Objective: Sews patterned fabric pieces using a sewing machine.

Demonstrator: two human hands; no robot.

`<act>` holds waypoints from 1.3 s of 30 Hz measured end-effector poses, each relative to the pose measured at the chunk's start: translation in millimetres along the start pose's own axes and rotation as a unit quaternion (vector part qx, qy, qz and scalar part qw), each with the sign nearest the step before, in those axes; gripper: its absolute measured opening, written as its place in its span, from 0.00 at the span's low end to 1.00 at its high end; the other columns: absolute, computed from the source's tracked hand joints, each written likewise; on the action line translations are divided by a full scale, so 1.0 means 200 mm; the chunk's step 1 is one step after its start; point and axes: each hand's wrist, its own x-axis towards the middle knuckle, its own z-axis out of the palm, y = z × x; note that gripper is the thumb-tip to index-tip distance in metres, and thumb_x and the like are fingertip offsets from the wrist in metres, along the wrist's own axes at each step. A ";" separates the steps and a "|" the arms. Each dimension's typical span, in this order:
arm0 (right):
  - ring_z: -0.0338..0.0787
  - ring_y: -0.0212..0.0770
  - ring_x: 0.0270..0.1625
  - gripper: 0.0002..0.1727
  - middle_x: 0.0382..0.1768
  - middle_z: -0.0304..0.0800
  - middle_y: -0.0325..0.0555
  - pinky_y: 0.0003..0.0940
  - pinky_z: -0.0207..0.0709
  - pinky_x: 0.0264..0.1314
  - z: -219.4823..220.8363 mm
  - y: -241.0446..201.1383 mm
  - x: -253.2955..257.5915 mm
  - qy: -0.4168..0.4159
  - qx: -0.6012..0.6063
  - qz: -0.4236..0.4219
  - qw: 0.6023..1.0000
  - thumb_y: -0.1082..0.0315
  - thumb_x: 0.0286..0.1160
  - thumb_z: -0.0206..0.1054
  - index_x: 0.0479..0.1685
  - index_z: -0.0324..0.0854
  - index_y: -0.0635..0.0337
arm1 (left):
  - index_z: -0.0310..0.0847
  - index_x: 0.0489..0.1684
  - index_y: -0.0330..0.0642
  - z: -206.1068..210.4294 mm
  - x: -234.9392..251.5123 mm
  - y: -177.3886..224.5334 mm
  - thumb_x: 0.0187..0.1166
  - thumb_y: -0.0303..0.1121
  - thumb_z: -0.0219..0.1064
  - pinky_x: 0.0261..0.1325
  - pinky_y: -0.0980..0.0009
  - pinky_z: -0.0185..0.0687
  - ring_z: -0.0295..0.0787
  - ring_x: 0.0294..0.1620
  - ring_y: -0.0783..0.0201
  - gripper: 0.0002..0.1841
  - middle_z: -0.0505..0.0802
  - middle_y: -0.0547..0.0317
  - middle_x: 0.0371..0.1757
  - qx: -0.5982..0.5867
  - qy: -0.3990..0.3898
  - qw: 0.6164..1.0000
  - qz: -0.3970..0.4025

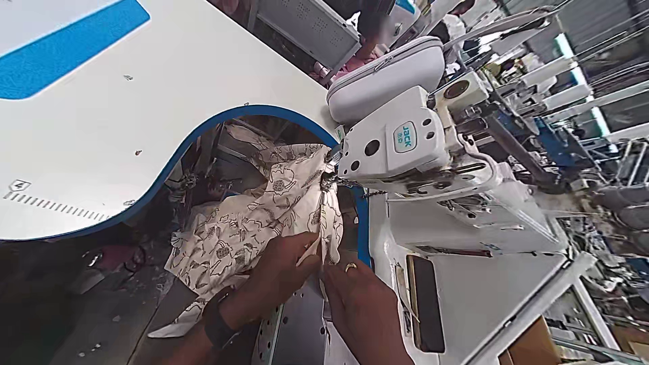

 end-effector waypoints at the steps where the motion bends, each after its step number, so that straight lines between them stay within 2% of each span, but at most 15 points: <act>1: 0.90 0.43 0.28 0.14 0.18 0.86 0.38 0.35 0.75 0.20 0.01 0.01 -0.02 0.000 0.002 0.001 1.000 0.63 0.69 0.61 0.18 0.89 0.51 | 0.90 0.56 0.38 0.02 -0.04 0.01 0.81 0.35 0.65 0.32 0.66 0.77 0.80 0.23 0.66 0.14 0.89 0.57 0.25 0.047 0.037 0.998 0.012; 3: 0.88 0.43 0.26 0.14 0.18 0.86 0.38 0.34 0.73 0.19 0.02 0.01 -0.04 0.013 0.001 0.000 1.000 0.64 0.68 0.61 0.18 0.89 0.51 | 0.94 0.37 0.42 0.04 -0.06 0.01 0.74 0.35 0.70 0.35 0.62 0.83 0.88 0.31 0.61 0.08 0.92 0.54 0.36 0.146 0.117 0.977 0.102; 4: 0.88 0.43 0.26 0.15 0.19 0.86 0.38 0.34 0.72 0.20 0.02 0.00 -0.03 0.020 0.000 -0.004 1.000 0.64 0.69 0.61 0.19 0.89 0.51 | 0.94 0.31 0.43 0.03 -0.04 0.01 0.70 0.33 0.73 0.39 0.60 0.85 0.89 0.39 0.55 0.05 0.93 0.49 0.50 0.184 0.127 0.963 0.152; 6: 0.87 0.43 0.27 0.15 0.20 0.87 0.38 0.33 0.72 0.21 0.02 -0.01 -0.02 0.033 -0.007 -0.017 0.999 0.66 0.69 0.60 0.20 0.90 0.52 | 0.92 0.27 0.42 -0.03 0.03 0.04 0.65 0.29 0.75 0.50 0.54 0.83 0.88 0.56 0.44 0.02 0.83 0.35 0.76 0.220 0.059 0.952 0.204; 7: 0.87 0.42 0.27 0.14 0.20 0.87 0.38 0.33 0.71 0.21 0.02 -0.01 -0.02 0.039 -0.008 -0.023 0.999 0.66 0.69 0.60 0.20 0.89 0.52 | 0.91 0.26 0.38 -0.05 0.06 0.05 0.65 0.26 0.75 0.54 0.53 0.82 0.87 0.58 0.42 0.02 0.78 0.32 0.80 0.221 0.010 0.952 0.210; 11: 0.86 0.41 0.26 0.14 0.19 0.86 0.38 0.31 0.70 0.20 0.03 -0.02 -0.01 0.044 -0.007 -0.025 0.999 0.67 0.69 0.61 0.19 0.89 0.52 | 0.88 0.24 0.32 -0.06 0.06 0.04 0.67 0.23 0.70 0.55 0.54 0.81 0.89 0.56 0.42 0.04 0.79 0.30 0.79 0.192 -0.029 0.961 0.196; 19: 0.87 0.45 0.25 0.16 0.18 0.84 0.42 0.34 0.73 0.20 0.06 0.00 0.06 0.054 0.049 -0.010 0.997 0.66 0.73 0.58 0.20 0.87 0.56 | 0.84 0.25 0.27 -0.08 0.14 -0.08 0.73 0.26 0.67 0.81 0.66 0.70 0.70 0.86 0.56 0.10 0.76 0.29 0.81 -0.048 -0.048 0.983 0.173; 21: 0.88 0.46 0.25 0.17 0.19 0.85 0.43 0.36 0.75 0.21 0.08 0.04 0.08 0.048 0.059 0.008 0.997 0.63 0.75 0.57 0.21 0.87 0.57 | 0.86 0.29 0.29 -0.04 0.13 -0.06 0.74 0.27 0.67 0.74 0.67 0.76 0.80 0.77 0.58 0.09 0.84 0.35 0.73 -0.020 0.005 0.988 0.151; 25: 0.91 0.58 0.28 0.11 0.21 0.86 0.54 0.54 0.81 0.26 -0.03 0.06 -0.09 -0.129 0.098 0.073 0.984 0.66 0.68 0.69 0.25 0.89 0.66 | 0.89 0.39 0.34 0.02 0.05 0.01 0.83 0.34 0.63 0.37 0.62 0.79 0.86 0.30 0.60 0.12 0.89 0.52 0.28 0.078 0.074 0.991 0.085; 27: 0.91 0.59 0.30 0.13 0.20 0.85 0.55 0.55 0.81 0.32 -0.10 0.05 -0.18 -0.213 0.146 0.067 0.964 0.66 0.68 0.72 0.22 0.87 0.67 | 0.89 0.44 0.36 0.02 0.02 0.01 0.85 0.35 0.61 0.31 0.62 0.79 0.84 0.23 0.60 0.13 0.88 0.53 0.24 0.098 0.076 0.990 0.064; 31: 0.91 0.50 0.40 0.15 0.23 0.89 0.46 0.49 0.73 0.61 -0.21 -0.02 -0.15 -0.181 0.184 -0.010 0.966 0.63 0.76 0.67 0.21 0.87 0.59 | 0.90 0.51 0.31 0.05 0.00 -0.01 0.82 0.29 0.58 0.25 0.58 0.76 0.82 0.17 0.55 0.15 0.86 0.50 0.18 0.137 0.077 0.981 0.114; 32: 0.92 0.47 0.38 0.15 0.22 0.88 0.45 0.45 0.76 0.61 -0.20 -0.03 -0.12 -0.166 0.184 -0.014 0.969 0.64 0.79 0.64 0.23 0.86 0.58 | 0.90 0.54 0.30 0.05 0.00 -0.01 0.81 0.28 0.56 0.23 0.57 0.74 0.80 0.16 0.55 0.16 0.83 0.51 0.16 0.147 0.079 0.978 0.127; 33: 0.90 0.44 0.31 0.15 0.20 0.87 0.44 0.40 0.81 0.46 -0.17 -0.04 -0.11 -0.146 0.181 -0.007 0.973 0.64 0.79 0.62 0.25 0.86 0.58 | 0.89 0.58 0.29 0.04 -0.01 -0.01 0.82 0.28 0.56 0.23 0.56 0.76 0.81 0.15 0.54 0.18 0.84 0.50 0.15 0.153 0.076 0.977 0.132; 35: 0.82 0.43 0.15 0.14 0.12 0.78 0.45 0.37 0.71 0.16 -0.12 -0.06 -0.10 -0.119 0.170 0.038 0.977 0.66 0.79 0.60 0.27 0.85 0.62 | 0.88 0.63 0.30 0.02 -0.04 -0.02 0.86 0.30 0.54 0.25 0.57 0.79 0.82 0.17 0.55 0.19 0.86 0.51 0.17 0.136 0.058 0.981 0.122; 39: 0.86 0.49 0.15 0.15 0.14 0.82 0.48 0.44 0.74 0.16 -0.16 -0.07 -0.08 -0.160 0.106 0.097 0.977 0.61 0.76 0.66 0.34 0.89 0.66 | 0.84 0.69 0.29 0.00 -0.02 -0.01 0.89 0.32 0.53 0.31 0.57 0.80 0.83 0.21 0.53 0.20 0.89 0.46 0.23 0.102 0.026 0.990 0.094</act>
